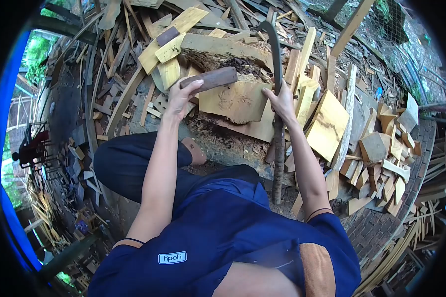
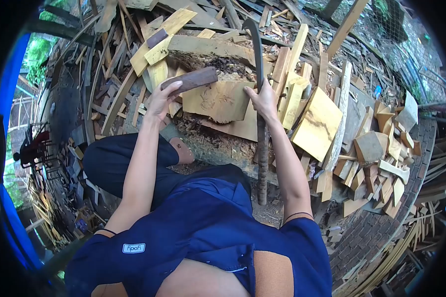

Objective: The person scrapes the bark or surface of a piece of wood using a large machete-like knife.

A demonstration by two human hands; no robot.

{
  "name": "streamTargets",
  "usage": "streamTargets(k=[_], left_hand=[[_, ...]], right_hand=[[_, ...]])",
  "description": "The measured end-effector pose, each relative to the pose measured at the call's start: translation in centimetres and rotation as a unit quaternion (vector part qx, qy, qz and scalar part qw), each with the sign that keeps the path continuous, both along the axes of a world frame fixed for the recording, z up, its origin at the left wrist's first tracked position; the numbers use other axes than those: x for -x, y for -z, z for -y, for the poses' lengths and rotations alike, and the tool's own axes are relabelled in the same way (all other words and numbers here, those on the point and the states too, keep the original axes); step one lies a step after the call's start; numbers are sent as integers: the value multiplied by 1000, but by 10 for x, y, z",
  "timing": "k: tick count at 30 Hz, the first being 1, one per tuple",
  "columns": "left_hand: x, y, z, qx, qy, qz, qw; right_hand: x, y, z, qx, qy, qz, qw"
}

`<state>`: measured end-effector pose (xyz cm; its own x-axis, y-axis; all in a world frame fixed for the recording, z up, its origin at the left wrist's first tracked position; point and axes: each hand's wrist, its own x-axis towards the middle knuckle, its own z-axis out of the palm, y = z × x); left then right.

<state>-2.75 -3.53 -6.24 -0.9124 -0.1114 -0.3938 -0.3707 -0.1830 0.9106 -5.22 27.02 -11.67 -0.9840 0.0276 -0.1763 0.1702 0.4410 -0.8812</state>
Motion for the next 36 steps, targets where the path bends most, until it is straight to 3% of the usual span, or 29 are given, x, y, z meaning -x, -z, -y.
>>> streamTargets(k=[1, 3, 5, 6, 7, 9, 11, 17, 21, 23, 24, 27, 28, 31, 33, 36], left_hand=[[2, -6, -5, 1, 7, -1, 1000], [6, -16, -15, 117, 85, -24, 989], [6, -19, -23, 160, 130, -61, 977], [4, -23, -29, 209, 158, -68, 963], [3, -25, -33, 258, 187, -74, 945], [3, -28, -43, 312, 194, -100, 925], [0, -50, -59, 401, 217, -116, 883], [-22, -60, -92, 477, 238, -148, 833], [-24, -57, -97, 495, 239, -155, 821], [-22, -56, -93, 482, 226, -141, 834], [-24, -55, -89, 455, 218, -148, 851], [-31, -60, -72, 524, 160, -158, 822], [-26, -50, -56, 515, 152, -143, 831], [-30, -60, -41, 551, 116, -143, 814], [-27, -61, -34, 568, 125, -136, 802], [-25, -63, -28, 530, 132, -95, 832]], right_hand=[[-3, 1, -1, 1, 7, -1, 1000], [-9, 1, -2, -28, -4, 51, 998], [-17, 24, -5, -57, -3, 19, 998], [-22, 27, -5, -115, -5, -160, 980], [-25, 30, -5, -170, -6, -333, 927], [-48, 19, -6, -167, -2, -294, 941], [-71, 2, -7, -120, -44, -112, 986], [-131, -2, 5, -210, -35, -88, 973], [-136, -47, 14, -145, -52, -45, 987], [-132, -94, 13, -24, -95, -117, 988], [-131, -118, 11, 36, -98, -82, 991], [-156, -72, 6, 28, -59, 0, 998], [-166, -56, 8, -68, -42, 35, 996], [-176, -46, 10, -96, -48, 72, 992], [-173, -46, 14, -107, -67, 47, 991], [-166, -55, 26, -55, -91, -75, 991]])
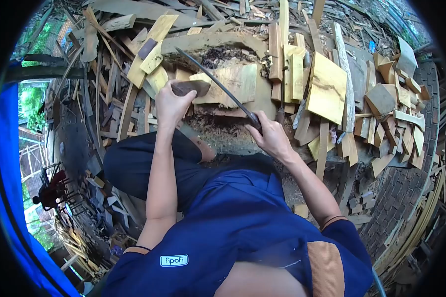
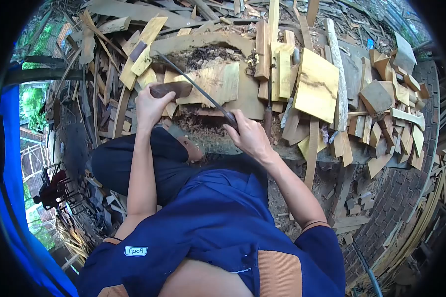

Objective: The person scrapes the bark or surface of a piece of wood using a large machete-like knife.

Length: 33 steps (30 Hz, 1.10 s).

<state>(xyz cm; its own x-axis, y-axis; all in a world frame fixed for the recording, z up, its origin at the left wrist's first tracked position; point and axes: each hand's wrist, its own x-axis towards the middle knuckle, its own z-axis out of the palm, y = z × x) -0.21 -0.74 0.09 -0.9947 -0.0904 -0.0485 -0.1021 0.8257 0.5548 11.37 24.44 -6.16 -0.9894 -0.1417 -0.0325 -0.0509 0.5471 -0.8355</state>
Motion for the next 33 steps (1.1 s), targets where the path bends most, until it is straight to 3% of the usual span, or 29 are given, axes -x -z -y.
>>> streamTargets(k=[3, 8, 11, 16, 19, 20, 21, 23, 25, 29, 30, 33], left_hand=[[-3, 6, 4, 0, 1, 6, 1000], [-1, -8, -1, 60, 54, 28, 996], [1, -7, -6, 60, 39, 34, 997], [5, -3, -8, 115, 35, 43, 992], [6, -10, -13, 103, 24, 65, 992], [7, -9, -13, 91, 29, 59, 994], [6, -9, -14, 90, 27, 59, 994], [7, -12, -17, 63, 38, 26, 997], [12, -11, -16, 61, 46, 35, 996], [17, -12, -20, 64, 53, 65, 994], [15, -9, -17, 48, 76, 26, 996], [10, -8, -12, 59, 63, 63, 994]], right_hand=[[6, -16, 10, -4, -31, 28, 999], [1, 28, 24, -49, -7, 73, 996], [9, 10, 24, -8, -21, 128, 992], [20, -29, 30, 7, 3, 34, 999], [13, -8, 33, 14, 17, 46, 999], [11, 5, 32, -32, 12, 86, 996], [8, 20, 28, -32, 10, 86, 996], [9, 44, 18, 0, 5, 189, 982], [15, 19, 14, -6, 7, 224, 974], [27, -20, 18, 47, 14, 131, 990], [26, -27, 20, 85, 23, 92, 992], [18, -9, 28, 113, 34, 70, 990]])
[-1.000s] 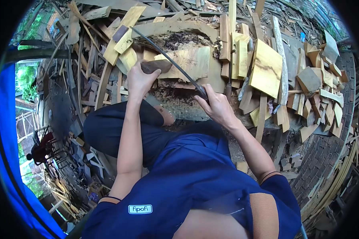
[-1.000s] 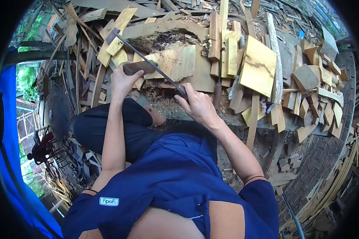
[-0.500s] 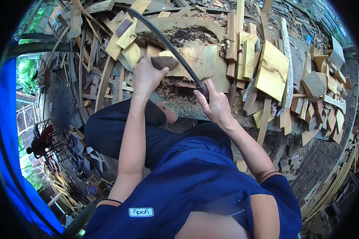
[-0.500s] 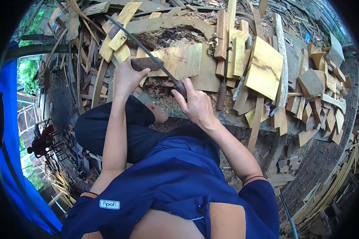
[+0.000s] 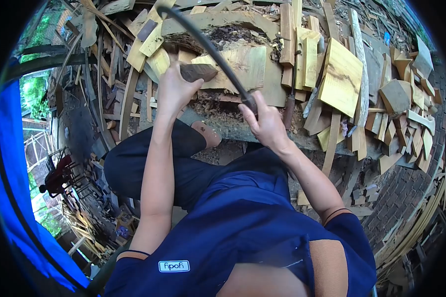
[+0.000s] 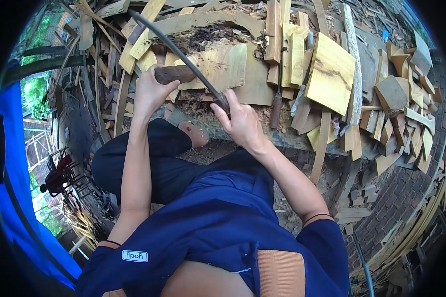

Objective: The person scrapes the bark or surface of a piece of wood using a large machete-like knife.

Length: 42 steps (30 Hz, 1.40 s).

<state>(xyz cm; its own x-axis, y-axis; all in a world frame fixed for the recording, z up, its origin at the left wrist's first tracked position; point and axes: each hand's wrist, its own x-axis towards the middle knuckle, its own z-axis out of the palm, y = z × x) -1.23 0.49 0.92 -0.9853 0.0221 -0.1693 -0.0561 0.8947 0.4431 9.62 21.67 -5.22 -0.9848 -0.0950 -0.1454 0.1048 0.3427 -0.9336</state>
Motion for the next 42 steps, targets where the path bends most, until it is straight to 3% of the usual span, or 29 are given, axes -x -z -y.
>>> streamTargets(k=[2, 6, 8, 11, 18, 23, 25, 26, 29, 32, 35, 40, 42], left_hand=[[-3, 3, 4, -4, 9, -13, 1000], [-7, 0, 7, -38, 11, -24, 999], [-8, 6, 11, -25, 10, -29, 999], [-10, 13, 22, -11, 6, -33, 999], [-8, 11, 19, -35, -3, -45, 998], [-14, 10, 20, -8, -1, -31, 999], [-17, 5, 17, -23, -20, -41, 999], [-18, 5, 16, -23, -25, -42, 999], [-16, 15, 22, -77, -8, -43, 996], [-22, 13, 26, -91, -23, -39, 995], [-28, 11, 23, -88, -32, -24, 995], [-25, 13, 23, -44, 14, -65, 997], [-21, 8, 21, -64, -3, -22, 998]], right_hand=[[-6, 34, 3, -127, -57, 95, 986], [1, 25, -12, -96, -63, 135, 984], [6, 0, -14, -75, -51, 99, 991], [10, -25, -5, -19, 14, -48, 999], [-6, 48, -1, -121, -65, 28, 990], [11, -9, -3, -113, -64, 18, 991], [12, -24, 2, -25, 1, -99, 995], [10, -20, 5, -24, -4, -100, 995], [-2, 10, 5, -140, -69, 25, 987], [-3, 61, -9, -194, -52, 37, 979], [3, 29, -12, -143, -46, 69, 986], [11, -22, -4, -55, -9, -75, 996], [4, -4, 4, -106, -25, -63, 992]])
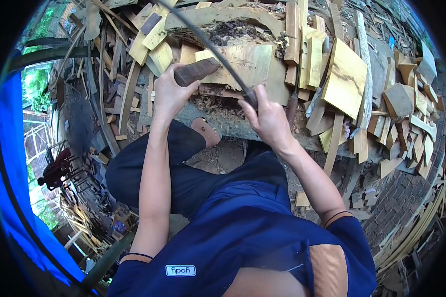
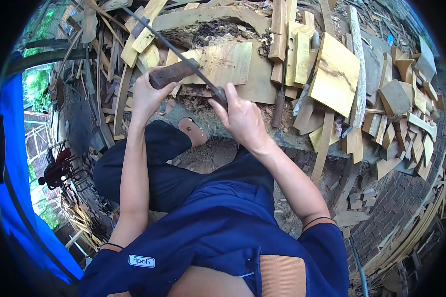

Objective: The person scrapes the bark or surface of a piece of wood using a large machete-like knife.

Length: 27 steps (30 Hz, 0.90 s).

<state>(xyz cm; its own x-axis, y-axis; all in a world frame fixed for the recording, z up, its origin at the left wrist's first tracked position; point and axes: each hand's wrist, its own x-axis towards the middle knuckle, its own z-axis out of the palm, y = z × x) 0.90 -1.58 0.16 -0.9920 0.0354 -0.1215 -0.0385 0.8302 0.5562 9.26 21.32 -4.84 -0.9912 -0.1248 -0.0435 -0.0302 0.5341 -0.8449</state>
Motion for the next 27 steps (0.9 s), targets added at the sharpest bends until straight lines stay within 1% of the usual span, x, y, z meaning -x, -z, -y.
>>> streamTargets(k=[2, 3, 4, 6, 7, 10, 11, 12, 13, 14, 15, 16, 17, 18, 19, 20, 22, 23, 24, 25, 26, 27], left_hand=[[4, 1, -3, 15, 15, -18, 1000], [6, 0, -3, 33, 26, -33, 999], [12, -2, -4, 33, 27, -41, 998], [14, -1, -9, 48, 27, -9, 998], [15, 1, -8, 34, 29, 4, 999], [10, -1, -12, 12, 19, -21, 1000], [9, -2, -13, -22, 6, 6, 1000], [10, 8, -10, -22, 5, 4, 1000], [13, 23, -9, -120, -59, -37, 990], [15, 36, -7, -217, -122, -77, 965], [12, 37, -12, -268, -175, -78, 944], [13, 41, -18, -269, -173, -80, 944], [12, 46, -24, -365, -216, -137, 895], [10, 49, -30, -453, -256, -192, 832], [8, 46, -36, -466, -254, -193, 825], [8, 51, -32, -425, -242, -178, 854], [8, 54, -33, -406, -214, -205, 865], [10, 56, -35, -408, -216, -203, 864], [12, 57, -36, -424, -225, -220, 849], [14, 56, -36, -438, -234, -238, 835], [16, 55, -35, -438, -235, -239, 834], [17, 56, -32, -434, -229, -234, 839]], right_hand=[[-5, 32, 3, -132, -38, 82, 987], [-5, 35, 2, -103, -32, 83, 991], [-1, 39, 2, -104, -30, 75, 991], [-8, 39, 3, -101, -22, 99, 990], [-9, 39, 3, -147, -22, 94, 984], [-8, 43, 0, -177, -26, 63, 982], [-7, 46, -1, -159, -24, 49, 986], [-6, 43, 0, -158, -24, 46, 986], [-6, 39, 0, -165, -31, 44, 985], [-5, 36, -1, -173, -37, 42, 983], [-5, 39, 1, -154, -35, 36, 987], [-4, 48, 3, -156, -34, 34, 987], [-4, 60, 7, -134, -24, -3, 991], [-2, 60, 10, -110, -15, -40, 993], [-2, 58, 11, -110, -22, 26, 993], [0, 56, 12, -109, -24, 25, 993], [-1, 49, 12, -117, -13, 87, 989], [0, 45, 11, -129, -18, 84, 988], [2, 46, 9, -132, -19, 84, 988], [5, 48, 7, -108, -28, 81, 990], [8, 50, 6, -83, -36, 77, 993], [12, 44, 6, -84, -38, 79, 993]])
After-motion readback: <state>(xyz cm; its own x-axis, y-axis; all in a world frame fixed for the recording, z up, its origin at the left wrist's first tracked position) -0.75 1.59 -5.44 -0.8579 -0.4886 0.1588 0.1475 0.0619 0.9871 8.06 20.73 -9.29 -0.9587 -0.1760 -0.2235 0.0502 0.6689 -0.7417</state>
